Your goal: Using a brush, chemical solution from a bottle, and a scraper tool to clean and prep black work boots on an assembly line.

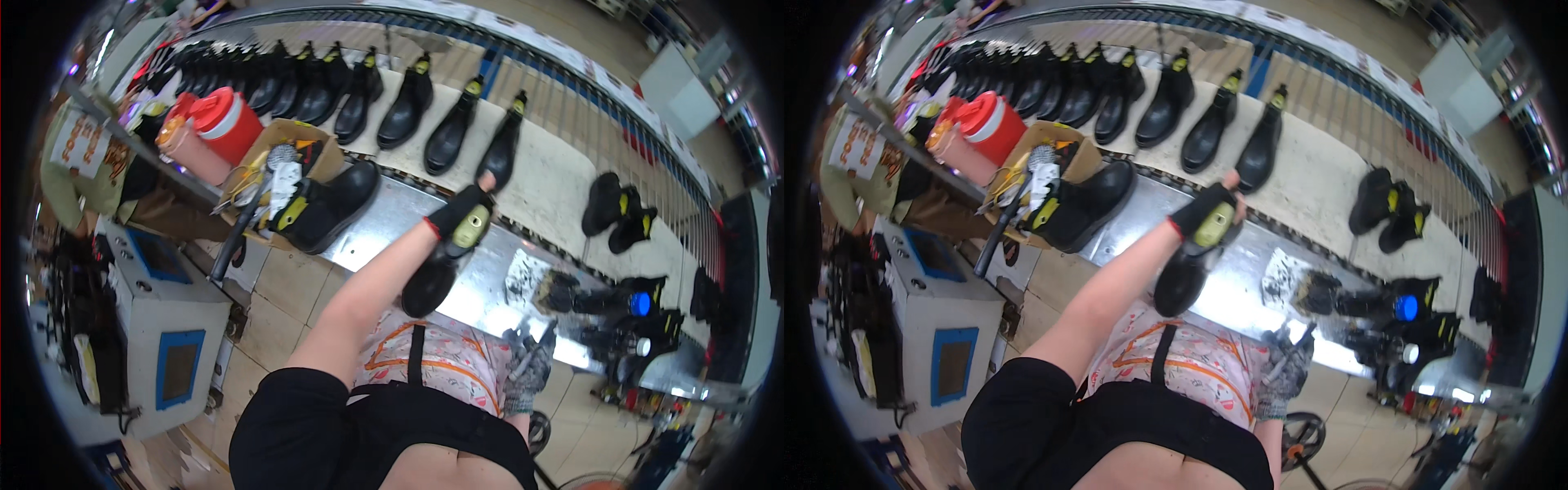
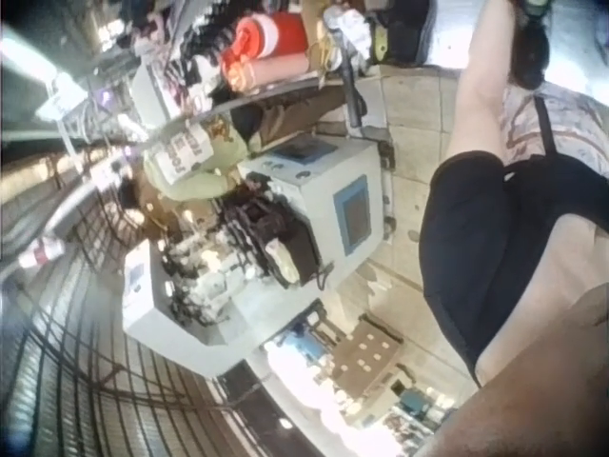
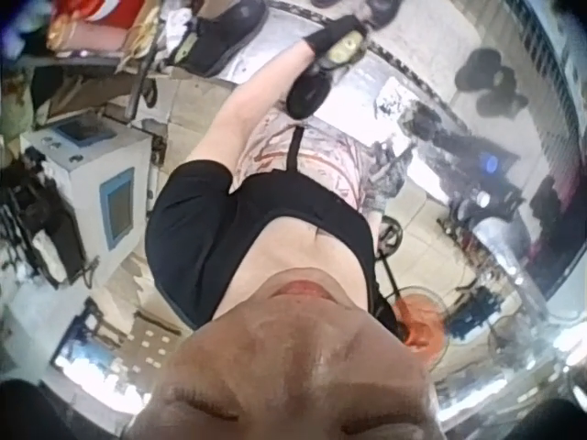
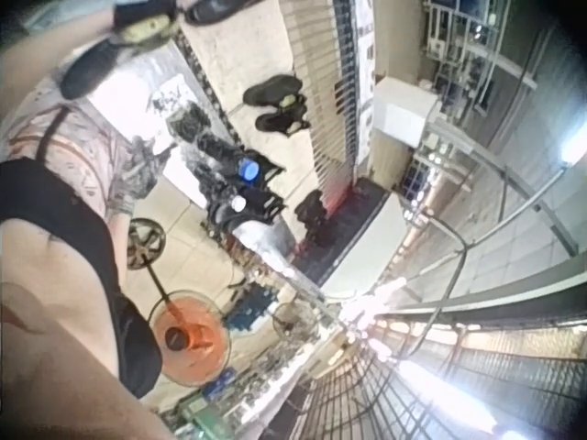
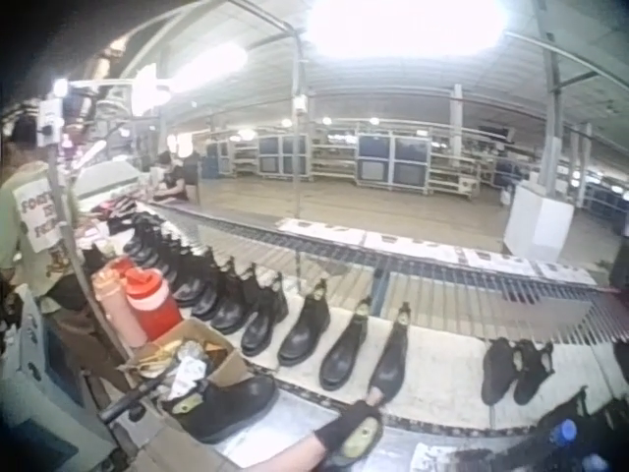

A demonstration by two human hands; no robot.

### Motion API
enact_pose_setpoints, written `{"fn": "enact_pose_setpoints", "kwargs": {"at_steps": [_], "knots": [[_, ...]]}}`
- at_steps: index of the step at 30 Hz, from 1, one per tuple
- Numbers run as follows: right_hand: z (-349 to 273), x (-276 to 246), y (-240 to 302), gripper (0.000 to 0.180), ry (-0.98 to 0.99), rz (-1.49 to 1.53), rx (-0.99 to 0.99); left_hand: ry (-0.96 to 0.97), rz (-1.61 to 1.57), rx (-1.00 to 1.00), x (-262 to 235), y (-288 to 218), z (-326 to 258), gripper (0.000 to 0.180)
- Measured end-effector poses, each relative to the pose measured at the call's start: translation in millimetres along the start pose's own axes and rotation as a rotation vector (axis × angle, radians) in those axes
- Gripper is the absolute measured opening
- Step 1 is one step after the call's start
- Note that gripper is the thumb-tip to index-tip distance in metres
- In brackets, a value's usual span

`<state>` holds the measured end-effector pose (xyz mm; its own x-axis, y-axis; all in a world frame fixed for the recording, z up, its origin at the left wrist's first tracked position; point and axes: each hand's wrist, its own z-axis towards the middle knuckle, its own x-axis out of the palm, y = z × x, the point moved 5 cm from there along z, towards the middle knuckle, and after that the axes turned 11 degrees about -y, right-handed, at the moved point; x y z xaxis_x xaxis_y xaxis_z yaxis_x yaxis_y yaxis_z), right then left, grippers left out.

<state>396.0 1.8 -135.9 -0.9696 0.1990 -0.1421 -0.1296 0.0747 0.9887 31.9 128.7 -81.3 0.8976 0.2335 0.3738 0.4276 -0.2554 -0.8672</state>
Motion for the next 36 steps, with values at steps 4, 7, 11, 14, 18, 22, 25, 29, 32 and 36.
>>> {"fn": "enact_pose_setpoints", "kwargs": {"at_steps": [4, 7, 11, 14, 18, 22, 25, 29, 32, 36], "knots": [[-30, 34, 88, 0.025, -0.188, 0.299, 0.458, 0.31, -0.444, 0.259, 17, -68, -70, 0.076], [-16, 38, 110, 0.017, -0.001, 0.266, 0.352, 0.362, -0.399, 0.534, 16, -79, -91, 0.075], [5, 58, 165, 0.041, 0.441, 0.664, 0.39, 0.416, -0.362, 0.553, 34, -82, -101, 0.076], [16, 70, 214, 0.056, 0.612, 0.501, 0.339, 0.396, -0.341, 0.502, 38, -79, -103, 0.076], [18, 87, 256, 0.056, 0.779, -0.465, -0.776, 0.459, -0.307, 0.506, 44, -80, -100, 0.078], [15, 97, 265, 0.06, 0.806, -0.69, -0.854, 0.458, -0.298, 0.507, 47, -80, -96, 0.079], [17, 102, 266, 0.063, 0.821, -0.75, -0.836, 0.437, -0.316, 0.472, 47, -78, -94, 0.08], [18, 103, 266, 0.066, 0.819, -0.728, -0.861, 0.456, -0.33, 0.477, 49, -75, -93, 0.079], [17, 104, 269, 0.067, 0.815, -0.744, -0.837, 0.454, -0.325, 0.476, 51, -76, -95, 0.079], [19, 105, 267, 0.065, 0.823, -0.718, -0.84, 0.438, -0.291, 0.483, 54, -76, -97, 0.079]]}}
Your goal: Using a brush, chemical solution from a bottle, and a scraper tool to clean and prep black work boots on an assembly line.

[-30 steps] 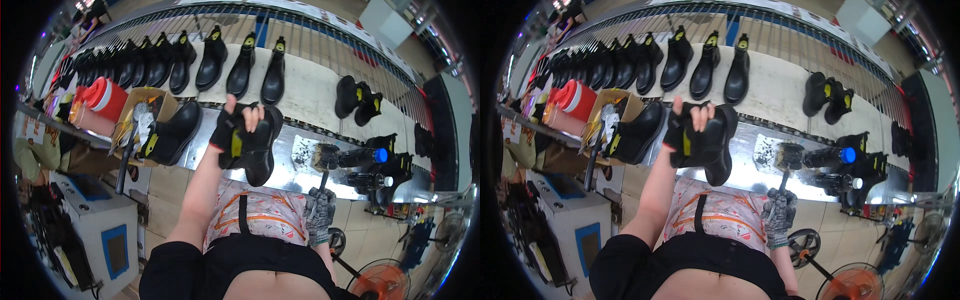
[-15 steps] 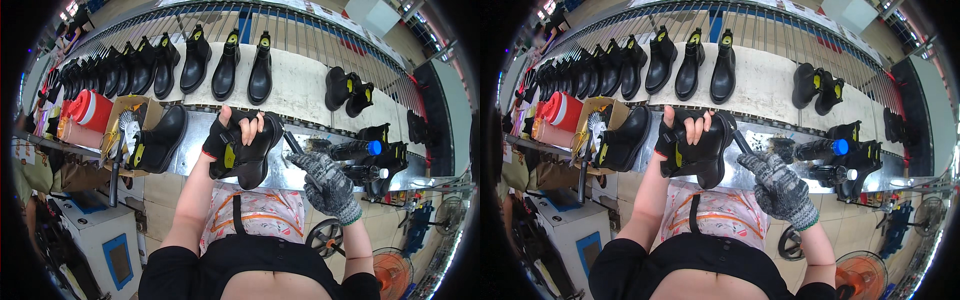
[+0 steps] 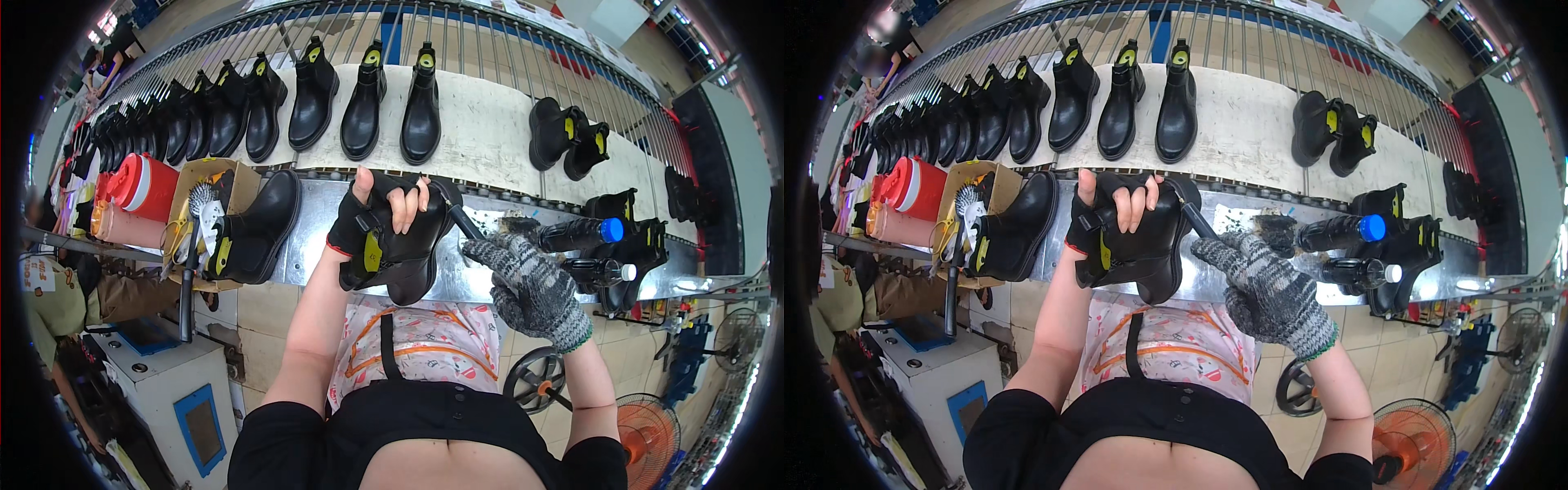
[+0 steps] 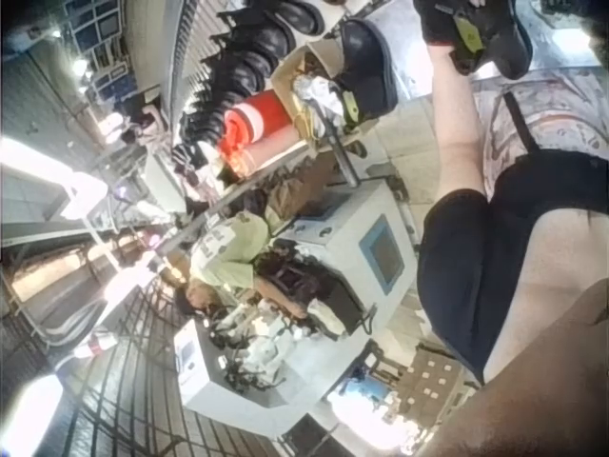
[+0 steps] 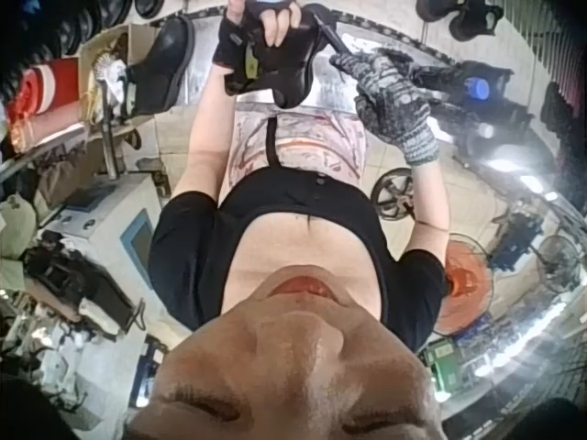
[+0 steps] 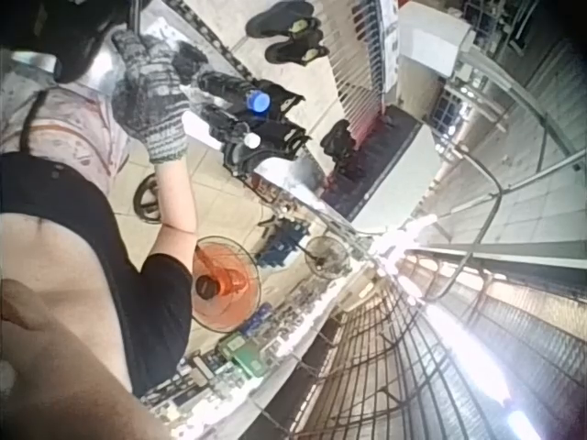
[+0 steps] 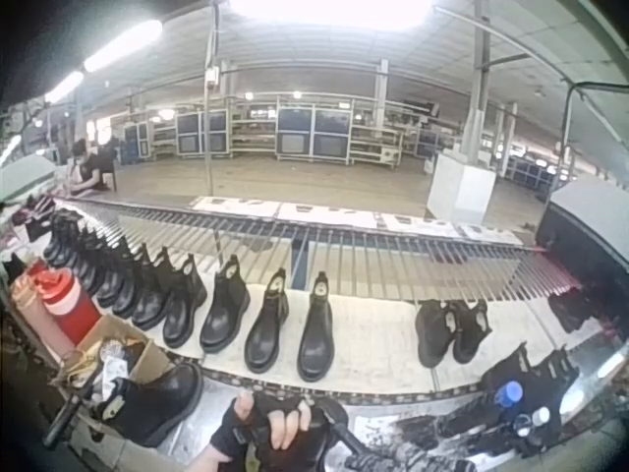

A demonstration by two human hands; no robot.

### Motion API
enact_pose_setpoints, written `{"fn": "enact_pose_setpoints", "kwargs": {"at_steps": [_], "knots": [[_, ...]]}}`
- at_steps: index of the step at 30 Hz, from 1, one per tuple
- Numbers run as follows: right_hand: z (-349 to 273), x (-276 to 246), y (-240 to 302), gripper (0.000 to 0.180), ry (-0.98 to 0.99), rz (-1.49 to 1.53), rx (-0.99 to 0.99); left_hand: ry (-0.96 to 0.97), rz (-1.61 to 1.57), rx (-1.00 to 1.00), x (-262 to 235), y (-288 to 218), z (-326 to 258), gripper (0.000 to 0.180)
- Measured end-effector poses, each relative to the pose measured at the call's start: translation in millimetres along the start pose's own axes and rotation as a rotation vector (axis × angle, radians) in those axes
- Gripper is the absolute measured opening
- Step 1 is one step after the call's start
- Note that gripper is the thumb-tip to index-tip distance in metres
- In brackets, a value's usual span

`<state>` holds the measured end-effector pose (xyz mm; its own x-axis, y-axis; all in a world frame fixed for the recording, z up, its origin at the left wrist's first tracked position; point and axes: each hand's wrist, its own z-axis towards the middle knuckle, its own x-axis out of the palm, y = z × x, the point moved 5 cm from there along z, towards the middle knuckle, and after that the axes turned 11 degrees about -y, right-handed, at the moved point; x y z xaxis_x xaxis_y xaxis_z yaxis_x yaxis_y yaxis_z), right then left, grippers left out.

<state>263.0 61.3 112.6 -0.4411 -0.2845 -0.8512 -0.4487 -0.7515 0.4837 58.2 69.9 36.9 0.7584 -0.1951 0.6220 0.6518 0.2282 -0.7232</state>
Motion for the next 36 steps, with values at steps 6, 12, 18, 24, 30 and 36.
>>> {"fn": "enact_pose_setpoints", "kwargs": {"at_steps": [6, 12, 18, 24, 30, 36], "knots": [[7, -10, -2, 0.054, -0.035, -0.019, -0.019, -0.003, 0.043, -0.001, -4, 3, 3, 0.08], [21, -13, -11, 0.04, -0.075, 0.29, -0.051, -0.067, 0.013, 0.007, -11, 1, 5, 0.08], [29, 17, -11, 0.062, -0.172, 0.301, -0.062, -0.088, -0.049, 0.043, -39, -7, 9, 0.077], [32, 56, -20, 0.076, -0.16, 0.353, 0.019, -0.227, -0.181, 0.061, -67, -8, 7, 0.078], [32, 79, -27, 0.056, -0.128, 0.435, 0.01, -0.297, -0.234, 0.095, -92, -11, 4, 0.078], [26, 96, -30, 0.038, -0.154, 0.59, 0.002, -0.29, -0.278, 0.12, -107, -11, 3, 0.077]]}}
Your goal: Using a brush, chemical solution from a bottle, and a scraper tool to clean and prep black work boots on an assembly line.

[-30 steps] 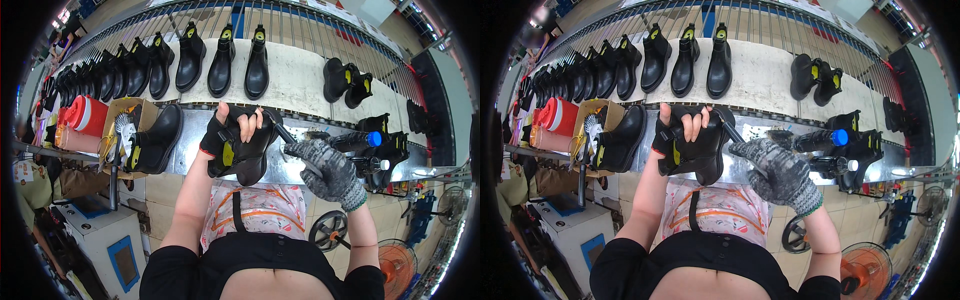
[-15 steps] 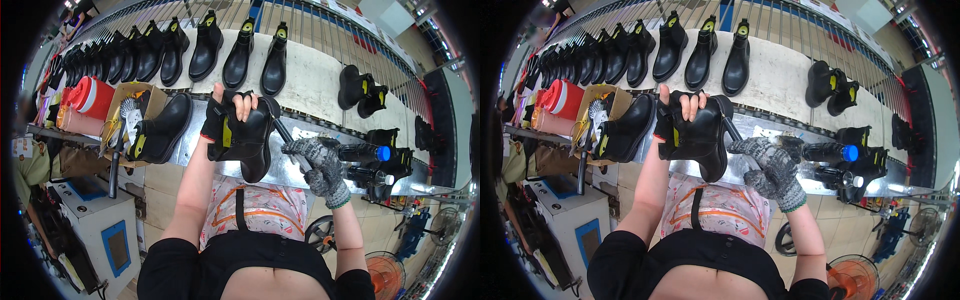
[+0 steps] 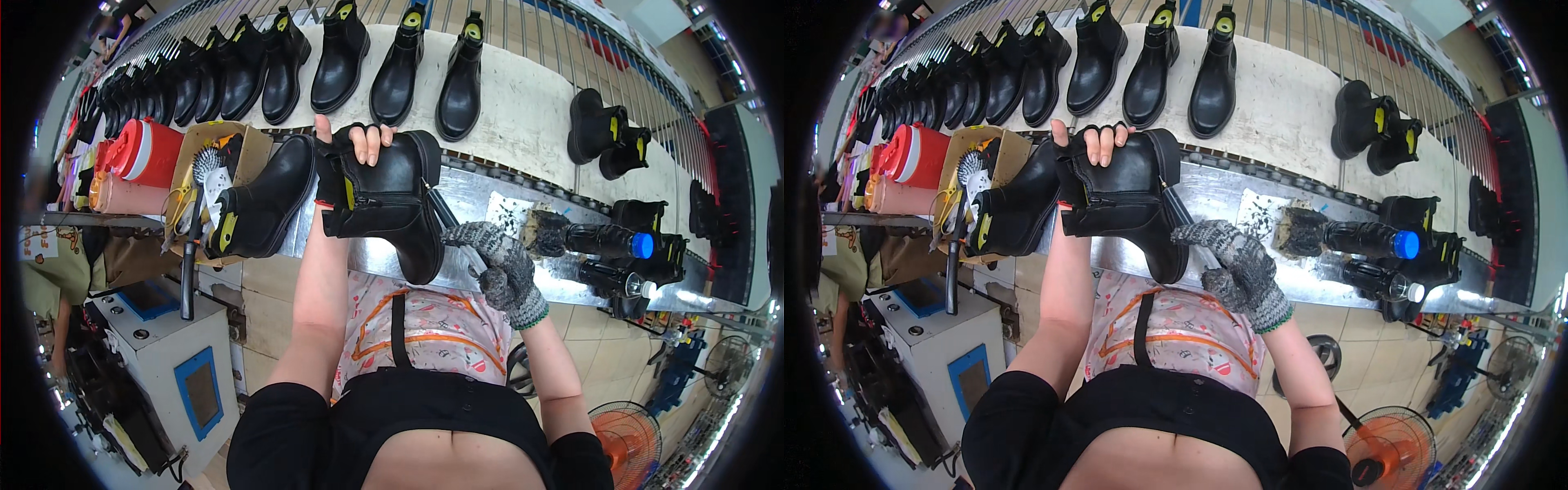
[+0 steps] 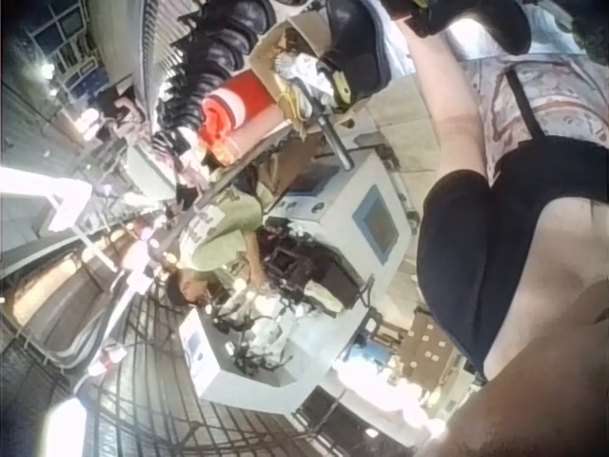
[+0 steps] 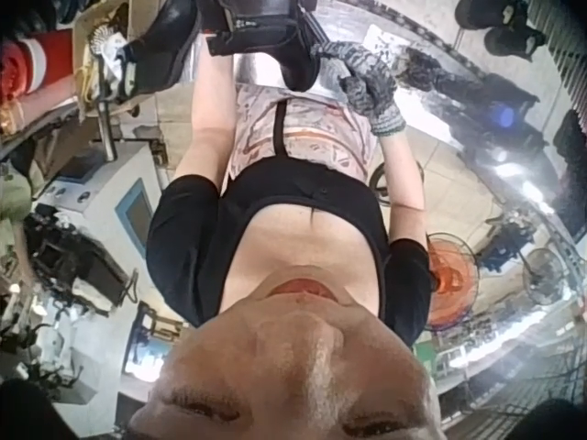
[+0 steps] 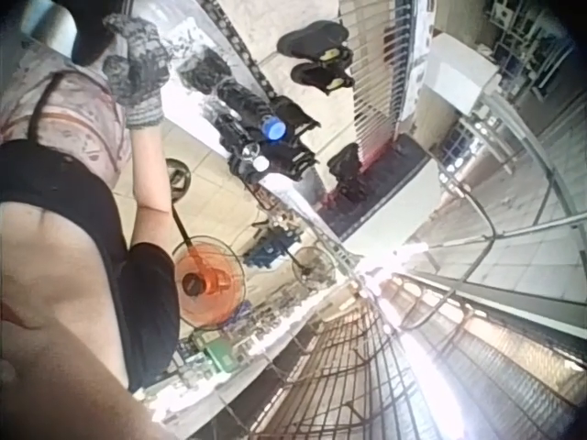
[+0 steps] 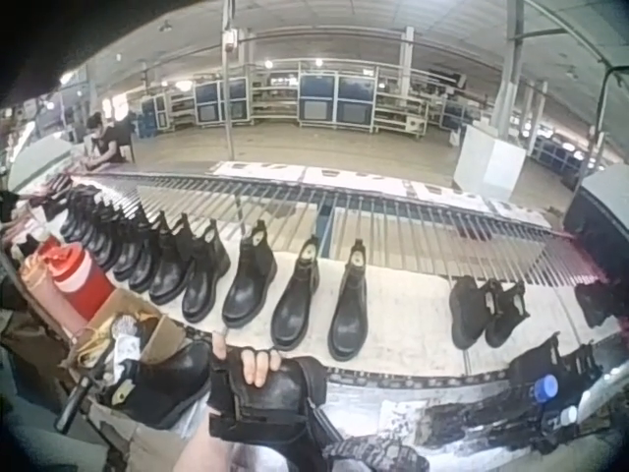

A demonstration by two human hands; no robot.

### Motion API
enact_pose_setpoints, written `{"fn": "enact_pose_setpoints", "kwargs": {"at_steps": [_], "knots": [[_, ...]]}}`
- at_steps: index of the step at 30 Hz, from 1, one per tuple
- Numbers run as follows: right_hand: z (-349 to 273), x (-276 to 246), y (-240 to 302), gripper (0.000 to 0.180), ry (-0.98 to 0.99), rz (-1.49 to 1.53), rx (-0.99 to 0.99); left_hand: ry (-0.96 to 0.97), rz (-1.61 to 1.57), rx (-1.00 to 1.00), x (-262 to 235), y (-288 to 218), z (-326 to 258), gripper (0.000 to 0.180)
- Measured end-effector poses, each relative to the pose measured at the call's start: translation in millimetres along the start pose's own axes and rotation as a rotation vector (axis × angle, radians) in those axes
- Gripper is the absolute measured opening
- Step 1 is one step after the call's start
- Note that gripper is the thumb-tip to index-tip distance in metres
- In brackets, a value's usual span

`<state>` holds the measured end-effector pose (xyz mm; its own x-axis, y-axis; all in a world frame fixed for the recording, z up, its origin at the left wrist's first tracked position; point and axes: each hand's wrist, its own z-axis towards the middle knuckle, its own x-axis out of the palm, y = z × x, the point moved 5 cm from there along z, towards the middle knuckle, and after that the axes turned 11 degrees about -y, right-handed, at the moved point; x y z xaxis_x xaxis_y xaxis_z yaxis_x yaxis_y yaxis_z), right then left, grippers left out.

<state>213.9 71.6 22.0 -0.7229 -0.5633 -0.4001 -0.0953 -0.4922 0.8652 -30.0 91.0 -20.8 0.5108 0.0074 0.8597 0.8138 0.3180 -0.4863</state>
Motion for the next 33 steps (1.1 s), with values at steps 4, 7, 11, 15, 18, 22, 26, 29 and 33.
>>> {"fn": "enact_pose_setpoints", "kwargs": {"at_steps": [4, 7, 11, 15, 18, 22, 26, 29, 33], "knots": [[-3, 5, -4, 0.04, 0.082, -0.118, 0.171, 0.007, -0.001, 0.02, -7, -3, -1, 0.074], [-9, 4, -9, 0.043, 0.063, -0.055, 0.173, 0.026, -0.012, 0.032, -6, -4, -2, 0.072], [-14, 5, -13, 0.038, 0.07, 0.049, 0.234, 0.073, -0.03, 0.035, -10, -6, -2, 0.072], [-25, 5, -25, 0.057, 0.021, 0.17, 0.419, 0.091, -0.041, 0.037, -13, -6, -2, 0.073], [-25, 5, -23, 0.031, 0.033, 0.202, 0.332, 0.119, -0.045, 0.035, -17, -7, 0, 0.074], [-18, -2, -7, 0.034, 0.118, 0.019, 0.294, 0.135, -0.032, 0.033, -21, -8, 0, 0.074], [-31, -5, -16, 0.034, 0.126, 0.037, 0.289, 0.06, -0.058, 0.025, -24, -5, 0, 0.075], [-37, -11, -14, 0.049, 0.228, 0.045, 0.451, 0.027, -0.06, 0.031, -28, -7, 0, 0.075], [-48, -16, -14, 0.042, 0.196, 0.041, 0.462, -0.101, -0.069, -0.011, -36, -7, 0, 0.074]]}}
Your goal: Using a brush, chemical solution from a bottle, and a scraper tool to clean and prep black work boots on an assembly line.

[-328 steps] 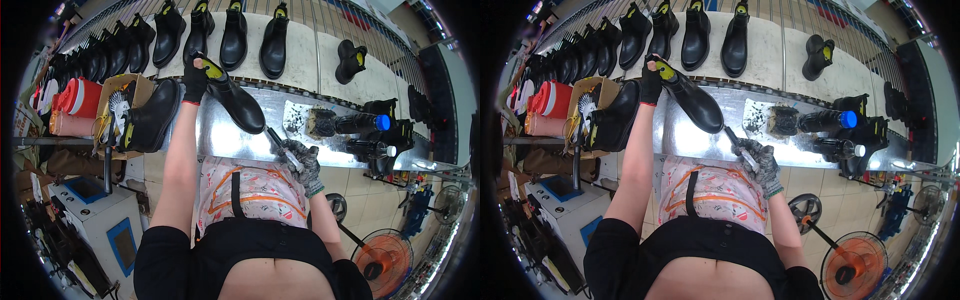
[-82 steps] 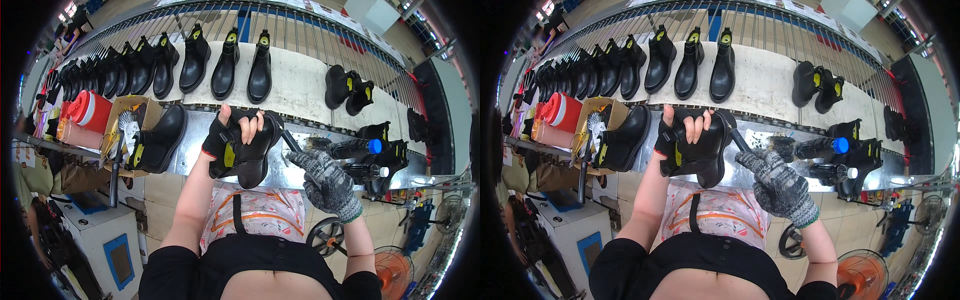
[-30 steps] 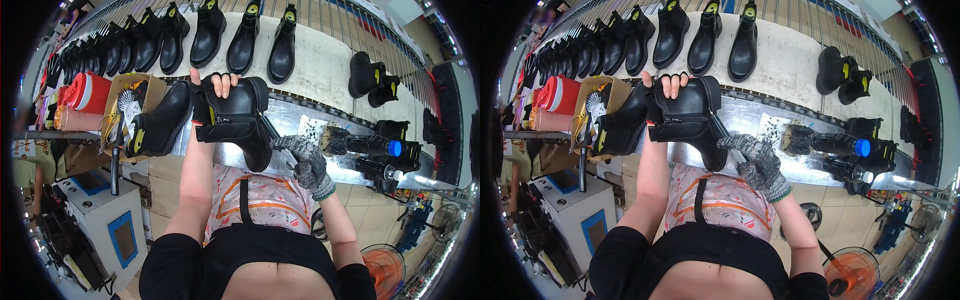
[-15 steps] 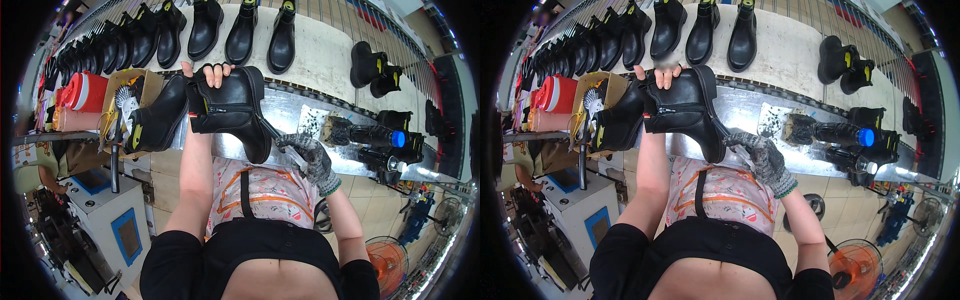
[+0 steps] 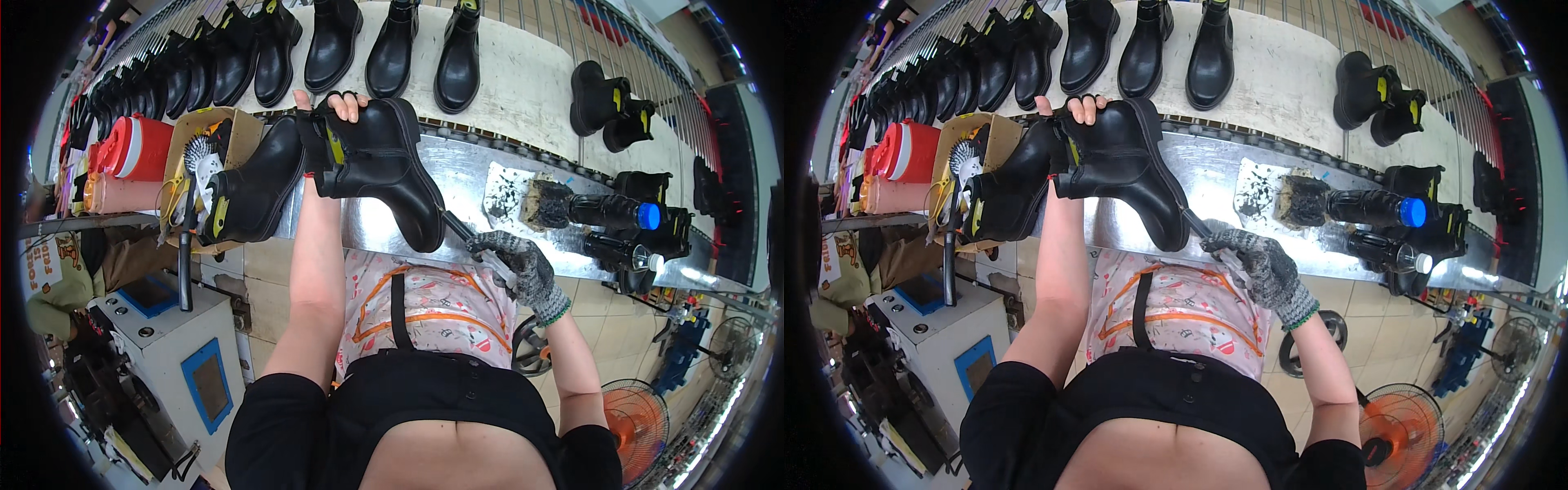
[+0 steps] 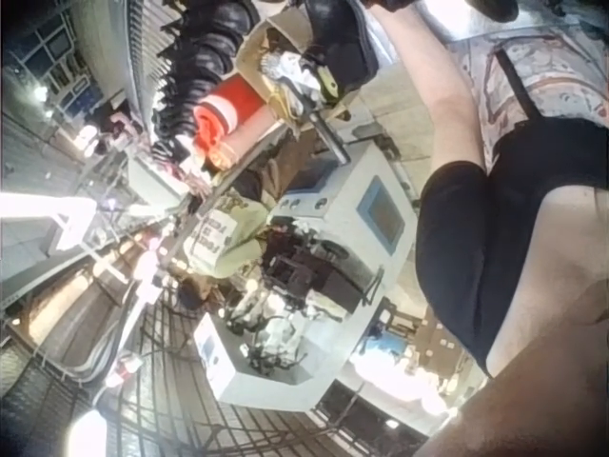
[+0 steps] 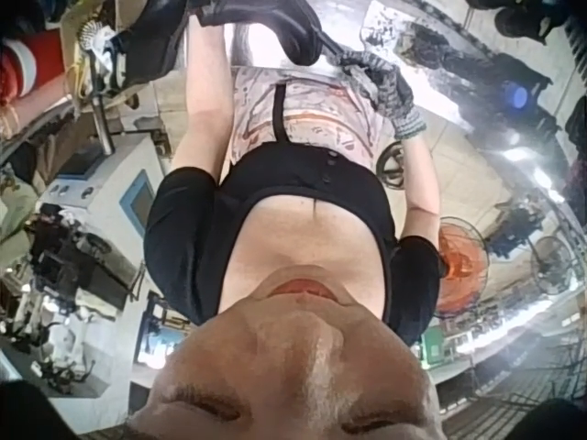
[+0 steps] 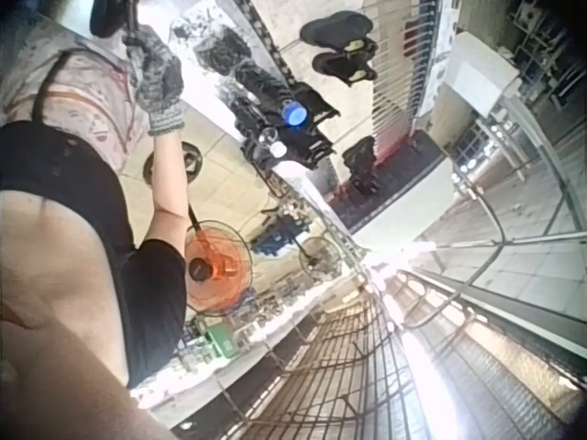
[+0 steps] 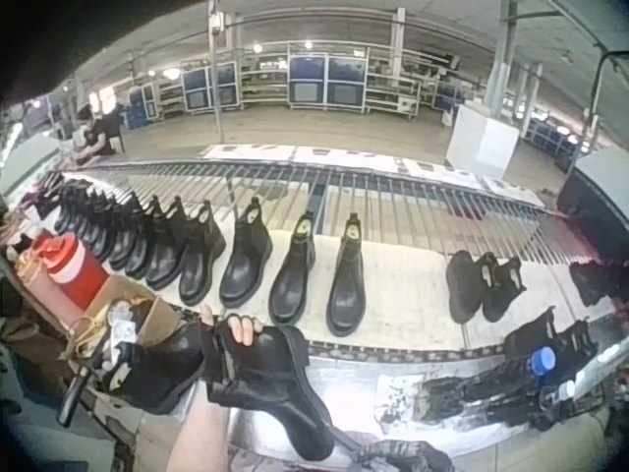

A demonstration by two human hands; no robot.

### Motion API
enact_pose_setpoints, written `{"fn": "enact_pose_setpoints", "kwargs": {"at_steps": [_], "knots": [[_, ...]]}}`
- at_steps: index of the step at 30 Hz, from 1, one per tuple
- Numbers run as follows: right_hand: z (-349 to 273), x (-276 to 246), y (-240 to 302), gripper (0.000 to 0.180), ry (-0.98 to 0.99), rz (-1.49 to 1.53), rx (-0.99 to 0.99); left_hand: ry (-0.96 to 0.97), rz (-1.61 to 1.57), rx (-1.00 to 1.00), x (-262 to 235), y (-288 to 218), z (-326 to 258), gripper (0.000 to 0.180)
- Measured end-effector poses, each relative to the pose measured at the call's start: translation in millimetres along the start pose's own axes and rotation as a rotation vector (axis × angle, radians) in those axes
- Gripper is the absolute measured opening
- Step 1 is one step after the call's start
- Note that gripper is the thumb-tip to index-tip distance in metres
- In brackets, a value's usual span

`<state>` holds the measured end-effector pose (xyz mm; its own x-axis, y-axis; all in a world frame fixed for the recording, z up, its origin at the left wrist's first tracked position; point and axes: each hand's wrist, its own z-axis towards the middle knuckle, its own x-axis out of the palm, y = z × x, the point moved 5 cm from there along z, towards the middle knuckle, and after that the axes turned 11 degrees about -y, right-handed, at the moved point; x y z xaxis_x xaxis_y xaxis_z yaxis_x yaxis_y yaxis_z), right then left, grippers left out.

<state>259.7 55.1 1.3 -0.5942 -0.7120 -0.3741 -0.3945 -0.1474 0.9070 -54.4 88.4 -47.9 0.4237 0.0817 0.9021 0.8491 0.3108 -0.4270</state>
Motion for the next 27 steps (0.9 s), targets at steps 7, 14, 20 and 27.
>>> {"fn": "enact_pose_setpoints", "kwargs": {"at_steps": [7, 14, 20, 27], "knots": [[-20, 4, -54, 0.056, -0.063, 0.537, 0.264, -0.191, 0.21, 0.005, -22, 1, 20, 0.079], [-26, 11, -107, 0.095, -0.21, 1.055, 0.518, -0.376, 0.492, 0.141, -50, 18, 47, 0.082], [-26, 10, -95, 0.103, -0.366, 1.114, 0.523, -0.399, 1.176, 0.685, -45, 20, 31, 0.05], [-35, -6, -100, 0.09, -0.543, 1.124, 0.563, -0.372, 1.616, 0.859, -13, 1, 11, 0.05]]}}
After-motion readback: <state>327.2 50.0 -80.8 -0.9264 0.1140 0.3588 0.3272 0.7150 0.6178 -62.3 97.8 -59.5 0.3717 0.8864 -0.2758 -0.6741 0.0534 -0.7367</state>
